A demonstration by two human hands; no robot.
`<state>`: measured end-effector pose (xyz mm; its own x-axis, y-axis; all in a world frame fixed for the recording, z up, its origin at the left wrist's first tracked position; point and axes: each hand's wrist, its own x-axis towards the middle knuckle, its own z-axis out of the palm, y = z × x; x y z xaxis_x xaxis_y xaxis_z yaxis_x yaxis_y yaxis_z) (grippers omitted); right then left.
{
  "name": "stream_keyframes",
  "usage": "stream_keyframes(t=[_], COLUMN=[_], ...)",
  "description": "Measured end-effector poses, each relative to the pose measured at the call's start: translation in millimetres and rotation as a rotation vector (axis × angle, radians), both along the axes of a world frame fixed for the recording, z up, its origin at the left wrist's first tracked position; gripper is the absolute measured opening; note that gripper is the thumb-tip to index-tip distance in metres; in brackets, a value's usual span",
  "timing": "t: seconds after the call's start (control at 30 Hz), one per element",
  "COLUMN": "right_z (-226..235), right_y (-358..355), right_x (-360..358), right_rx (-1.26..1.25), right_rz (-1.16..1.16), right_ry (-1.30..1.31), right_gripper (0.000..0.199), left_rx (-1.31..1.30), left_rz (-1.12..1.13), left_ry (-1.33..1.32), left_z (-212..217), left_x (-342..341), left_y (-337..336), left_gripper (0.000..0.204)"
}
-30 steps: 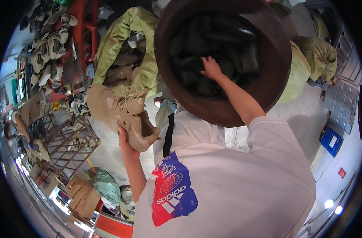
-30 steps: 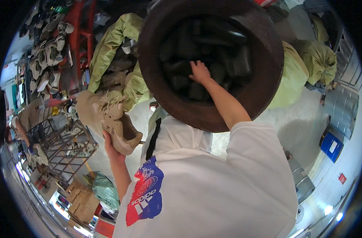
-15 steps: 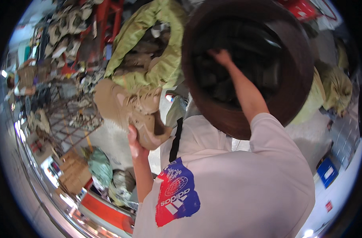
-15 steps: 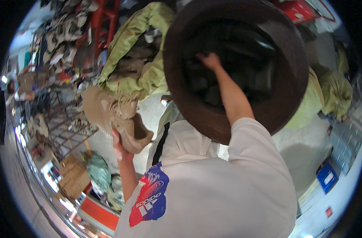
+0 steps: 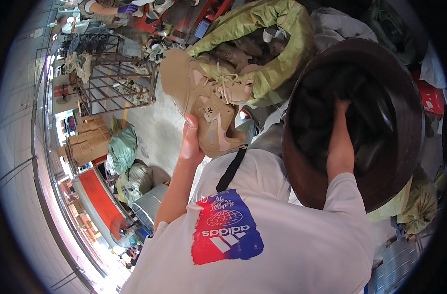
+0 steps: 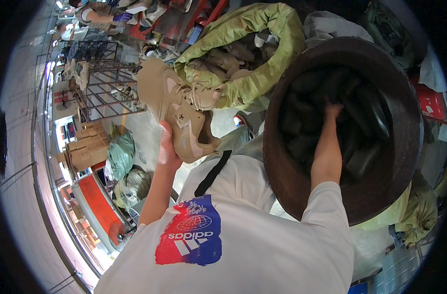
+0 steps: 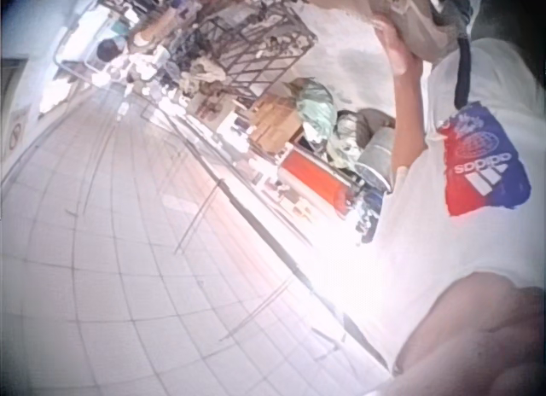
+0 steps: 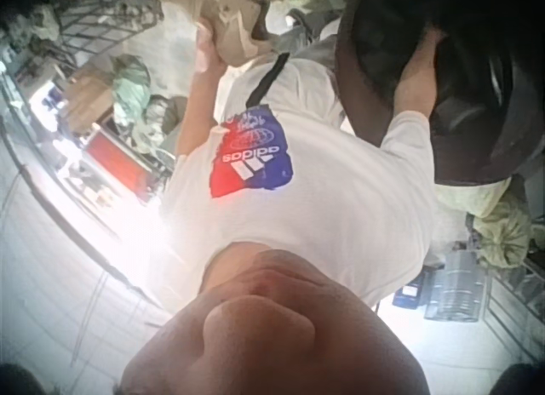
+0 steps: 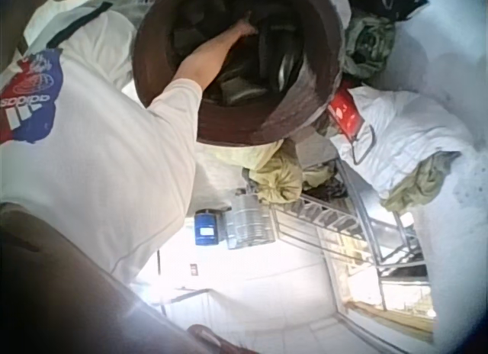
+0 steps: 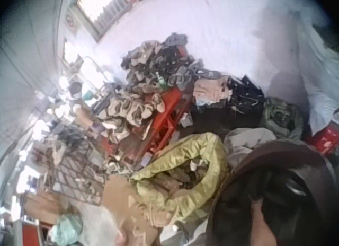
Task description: The person repeatedly picks up a shoe upper and a separate sole, aligns them, and presses them together by hand. The assembled shoes are placed on a nearby red table. The process is repeated for multiple pairs.
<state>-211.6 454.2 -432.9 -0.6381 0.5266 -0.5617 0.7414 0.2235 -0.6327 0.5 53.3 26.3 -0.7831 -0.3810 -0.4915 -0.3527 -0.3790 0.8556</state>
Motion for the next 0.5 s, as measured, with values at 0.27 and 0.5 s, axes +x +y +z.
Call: stream_keyframes(t=[0.27, 0.5], right_z=[47.6, 282.0], right_y=[19.6, 17.9], right_x=[-4.1, 53.5], right_rx=[-0.035, -0.384], right_rz=[0.009, 0.172], right_ry=[0.070, 0.342], right_gripper=[0.087, 0.058], left_rx=[0.055, 0.059], left_rz=[-0.140, -0.108], left_ry=[0.004, 0.090], left_z=[-19.5, -25.4], left_x=[-25.4, -45.0], left_y=[-20.2, -50.1], left_gripper=[0.089, 0.090])
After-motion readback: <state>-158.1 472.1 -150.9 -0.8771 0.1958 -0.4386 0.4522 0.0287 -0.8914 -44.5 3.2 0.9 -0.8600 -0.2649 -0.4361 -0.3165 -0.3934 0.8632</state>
